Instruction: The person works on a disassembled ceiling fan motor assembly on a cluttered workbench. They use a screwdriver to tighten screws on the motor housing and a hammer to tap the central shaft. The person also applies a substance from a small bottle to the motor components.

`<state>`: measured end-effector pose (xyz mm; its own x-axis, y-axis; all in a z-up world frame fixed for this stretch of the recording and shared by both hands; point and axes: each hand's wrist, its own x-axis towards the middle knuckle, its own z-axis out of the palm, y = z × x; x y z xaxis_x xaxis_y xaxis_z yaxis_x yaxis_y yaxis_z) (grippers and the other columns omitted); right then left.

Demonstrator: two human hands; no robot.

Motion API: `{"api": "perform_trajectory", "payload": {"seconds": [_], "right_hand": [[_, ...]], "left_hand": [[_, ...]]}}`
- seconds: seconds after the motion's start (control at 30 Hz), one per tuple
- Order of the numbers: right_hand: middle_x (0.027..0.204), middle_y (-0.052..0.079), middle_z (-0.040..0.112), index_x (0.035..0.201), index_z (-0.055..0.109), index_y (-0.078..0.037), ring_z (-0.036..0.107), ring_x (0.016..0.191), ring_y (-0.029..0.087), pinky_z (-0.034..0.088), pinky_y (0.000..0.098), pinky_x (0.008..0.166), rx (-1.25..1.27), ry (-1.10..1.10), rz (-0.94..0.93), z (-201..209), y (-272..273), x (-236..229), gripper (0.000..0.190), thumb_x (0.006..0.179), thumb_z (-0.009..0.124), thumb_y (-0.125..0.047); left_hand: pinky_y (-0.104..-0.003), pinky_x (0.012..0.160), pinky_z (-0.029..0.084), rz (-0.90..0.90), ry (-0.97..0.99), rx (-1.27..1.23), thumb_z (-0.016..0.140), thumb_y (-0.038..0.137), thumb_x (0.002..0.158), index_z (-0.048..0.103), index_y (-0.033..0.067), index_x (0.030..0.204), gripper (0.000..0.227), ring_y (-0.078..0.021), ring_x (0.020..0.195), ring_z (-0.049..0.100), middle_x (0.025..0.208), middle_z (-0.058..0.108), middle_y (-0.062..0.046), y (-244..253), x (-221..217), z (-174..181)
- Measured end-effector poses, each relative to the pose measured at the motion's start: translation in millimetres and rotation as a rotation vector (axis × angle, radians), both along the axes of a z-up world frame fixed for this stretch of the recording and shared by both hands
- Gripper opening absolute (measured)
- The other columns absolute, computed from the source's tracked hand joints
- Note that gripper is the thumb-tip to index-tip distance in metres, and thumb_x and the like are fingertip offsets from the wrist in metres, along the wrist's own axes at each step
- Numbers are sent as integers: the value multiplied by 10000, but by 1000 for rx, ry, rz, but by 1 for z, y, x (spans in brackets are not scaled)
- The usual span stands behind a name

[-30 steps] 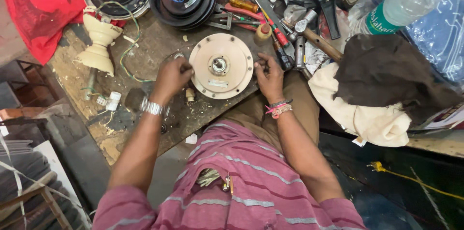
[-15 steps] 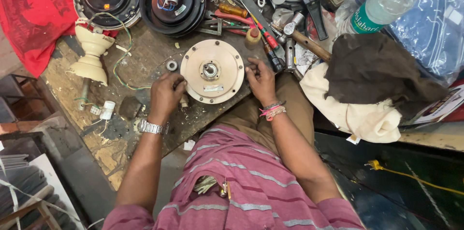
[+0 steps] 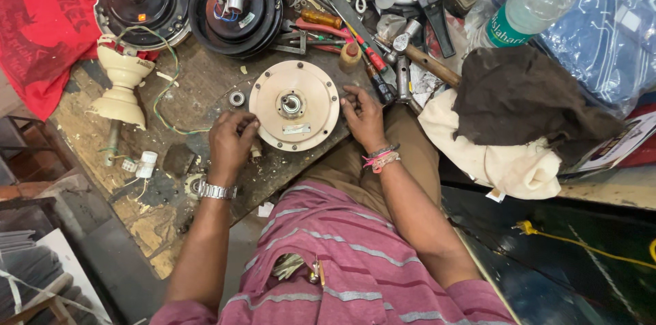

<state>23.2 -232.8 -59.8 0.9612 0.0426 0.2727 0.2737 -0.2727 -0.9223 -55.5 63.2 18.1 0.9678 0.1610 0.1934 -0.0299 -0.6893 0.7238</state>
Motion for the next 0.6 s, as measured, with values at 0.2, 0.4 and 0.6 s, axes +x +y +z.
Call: {"api": "perform_trajectory", "payload": {"seconds": [0.2, 0.4, 0.6], "right_hand": [[864, 10, 690, 1221, 669, -8, 605, 686, 37, 491, 213, 574, 3, 15, 2, 4, 1, -1, 263, 964, 706, -49], [868, 3, 677, 1241, 661, -11, 584, 670, 27, 481, 204, 554, 38, 80, 21, 2, -1, -1, 273, 973, 695, -52], [908, -2, 676, 1249, 652, -16, 602, 708, 15, 507, 193, 561, 85, 117, 30, 0, 1, 0, 281, 974, 688, -57]], "left_hand": [[-347, 695, 543, 7, 38, -71, 783, 104, 844, 743, 33, 1057, 228, -211, 745, 673, 893, 659, -110, 2, 1, -1], [-335, 703, 544, 11, 25, -45, 795, 117, 885, 765, 42, 1054, 187, -194, 761, 669, 887, 641, -100, 2, 0, -9], [-340, 646, 525, 31, 25, -40, 821, 137, 825, 723, 25, 1086, 301, -205, 710, 639, 892, 619, -93, 2, 1, -1]]}}
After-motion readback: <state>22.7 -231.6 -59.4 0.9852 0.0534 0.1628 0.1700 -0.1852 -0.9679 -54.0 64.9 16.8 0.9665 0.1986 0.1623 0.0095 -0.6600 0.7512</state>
